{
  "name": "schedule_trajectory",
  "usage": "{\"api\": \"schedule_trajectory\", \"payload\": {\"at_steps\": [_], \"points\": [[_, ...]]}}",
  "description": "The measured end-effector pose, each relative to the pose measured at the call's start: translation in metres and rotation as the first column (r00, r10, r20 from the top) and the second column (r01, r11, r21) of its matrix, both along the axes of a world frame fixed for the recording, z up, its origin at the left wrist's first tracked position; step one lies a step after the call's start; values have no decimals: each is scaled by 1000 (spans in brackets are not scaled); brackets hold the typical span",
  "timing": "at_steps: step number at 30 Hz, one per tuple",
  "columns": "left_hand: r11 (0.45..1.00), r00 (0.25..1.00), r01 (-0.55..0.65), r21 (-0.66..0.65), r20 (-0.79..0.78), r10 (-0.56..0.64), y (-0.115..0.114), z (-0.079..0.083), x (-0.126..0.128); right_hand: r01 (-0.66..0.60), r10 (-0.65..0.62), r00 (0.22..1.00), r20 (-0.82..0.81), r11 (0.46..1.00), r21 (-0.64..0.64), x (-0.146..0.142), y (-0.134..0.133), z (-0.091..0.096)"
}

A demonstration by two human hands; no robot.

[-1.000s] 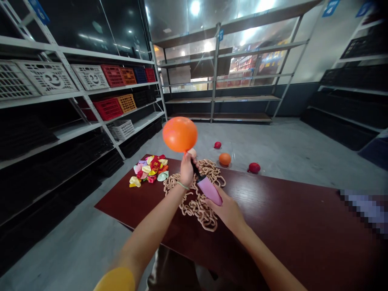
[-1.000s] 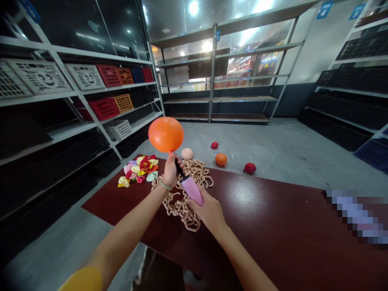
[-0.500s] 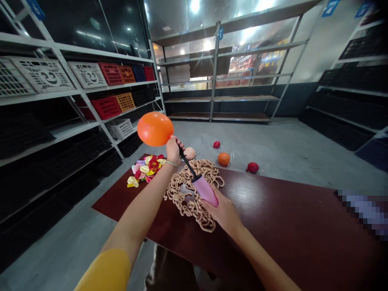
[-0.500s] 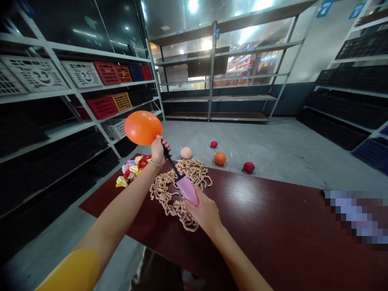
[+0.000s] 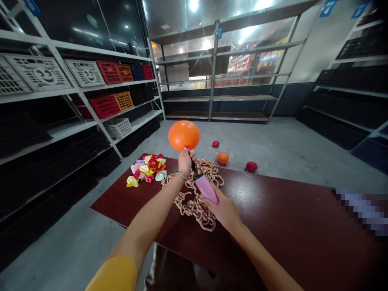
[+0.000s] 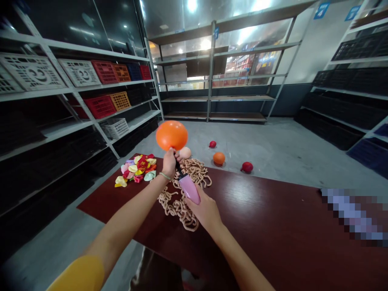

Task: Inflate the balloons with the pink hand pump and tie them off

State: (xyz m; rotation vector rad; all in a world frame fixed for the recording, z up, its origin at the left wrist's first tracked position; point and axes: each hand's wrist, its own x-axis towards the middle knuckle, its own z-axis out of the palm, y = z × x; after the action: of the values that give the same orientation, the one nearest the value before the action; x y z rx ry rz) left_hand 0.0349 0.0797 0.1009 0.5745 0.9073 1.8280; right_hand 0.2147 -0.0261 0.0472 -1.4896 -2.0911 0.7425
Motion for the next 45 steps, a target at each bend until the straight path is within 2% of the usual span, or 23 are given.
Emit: {"api": "schedule_trajectory", "payload": {"at_steps": [6, 9, 11, 16, 19, 21, 26, 29, 32, 37, 39, 42, 45], "points": [[993, 994, -113, -20, -16, 113, 26, 39, -47, -80, 84, 995, -45, 994, 74, 2, -2, 1], [994, 994, -104, 12, -16, 105, 26, 44, -47, -74, 76, 997, -31, 995, 67, 3, -1, 0], [997, 997, -77, 29, -13, 78, 20, 38, -33, -49, 50, 999, -19, 998, 46, 4, 0, -2], [1000, 999, 20, -2, -39, -20, -1, 3, 16, 51, -51, 999, 4, 999, 5, 5, 4, -5], [1000, 999, 6, -30, -48, -7, -2, 0, 21, 53, -53, 999, 0, 998, 20, 5, 3, -3], [998, 996, -55, -38, -74, 52, 4, 12, 9, 31, -31, 999, -7, 999, 35, 4, 2, -1], [980, 975, -200, -3, -98, 199, 28, 61, -40, -38, 46, 996, -81, 995, 91, 1, -5, 3], [974, 970, -225, 31, -92, 227, 33, 73, -53, -51, 60, 994, -93, 994, 95, 1, -7, 2], [977, 972, -208, 39, -104, 211, 25, 62, -39, -43, 50, 996, -74, 996, 82, 2, -6, -1], [999, 988, -40, -8, -150, 38, -6, 16, 14, 49, -48, 999, -22, 999, 20, 4, 0, -3], [1000, 989, 0, -23, -149, -3, -14, 3, 26, 55, -55, 998, -20, 998, 9, 6, 1, -2], [998, 987, 25, -61, -154, -34, -15, -3, 24, 32, -32, 999, -15, 999, 13, 6, 1, 0], [999, 983, 4, -53, -185, -14, -3, 4, 5, 5, -4, 1000, -21, 999, 48, 4, -1, 1]]}}
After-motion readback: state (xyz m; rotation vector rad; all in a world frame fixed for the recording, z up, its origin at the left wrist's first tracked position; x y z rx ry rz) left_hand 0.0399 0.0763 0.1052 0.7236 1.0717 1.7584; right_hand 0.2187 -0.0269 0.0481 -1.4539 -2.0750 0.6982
